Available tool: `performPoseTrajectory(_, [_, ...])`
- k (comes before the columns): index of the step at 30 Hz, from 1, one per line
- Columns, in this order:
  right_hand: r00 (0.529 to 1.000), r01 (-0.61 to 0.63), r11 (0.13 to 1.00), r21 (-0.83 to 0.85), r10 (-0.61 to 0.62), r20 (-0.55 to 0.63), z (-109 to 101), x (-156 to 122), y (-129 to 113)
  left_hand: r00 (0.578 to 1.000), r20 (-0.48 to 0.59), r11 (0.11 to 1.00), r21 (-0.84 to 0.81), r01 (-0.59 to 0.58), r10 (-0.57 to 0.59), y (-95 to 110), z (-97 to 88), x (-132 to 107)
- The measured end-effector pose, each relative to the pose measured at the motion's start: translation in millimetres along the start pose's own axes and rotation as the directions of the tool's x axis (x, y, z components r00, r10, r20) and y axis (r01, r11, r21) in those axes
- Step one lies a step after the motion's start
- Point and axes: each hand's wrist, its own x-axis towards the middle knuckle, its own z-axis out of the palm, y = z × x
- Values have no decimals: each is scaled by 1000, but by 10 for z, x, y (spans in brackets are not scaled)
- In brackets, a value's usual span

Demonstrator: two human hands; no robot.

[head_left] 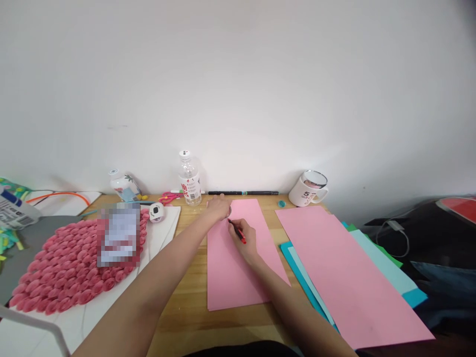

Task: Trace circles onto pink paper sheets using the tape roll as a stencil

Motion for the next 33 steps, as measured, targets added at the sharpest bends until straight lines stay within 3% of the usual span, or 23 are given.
performPoseTrajectory(9, [984, 111, 992, 65, -119, 134, 226, -128, -114, 1000, 2, 999, 45, -14, 14, 2, -28, 11])
performPoseTrajectory(15, [936, 307, 949, -73, -286, 206, 309, 5, -64, 1000, -8, 997, 65, -29, 30, -20, 4, 41])
performPoseTrajectory(19, [922, 350, 916, -197, -299, 248, 314, 58, -43, 999, -9, 996, 82, -39, 40, -25, 2, 38])
performPoseTrajectory(24, [919, 361, 907, -218, -306, 250, 270, 47, -40, 999, -4, 994, 97, -44, 45, -16, -44, 13])
performPoseTrajectory(33, [919, 361, 910, -201, -312, 240, 0, 21, -36, 999, 31, 995, 91, -29, 27, 11, -91, -26])
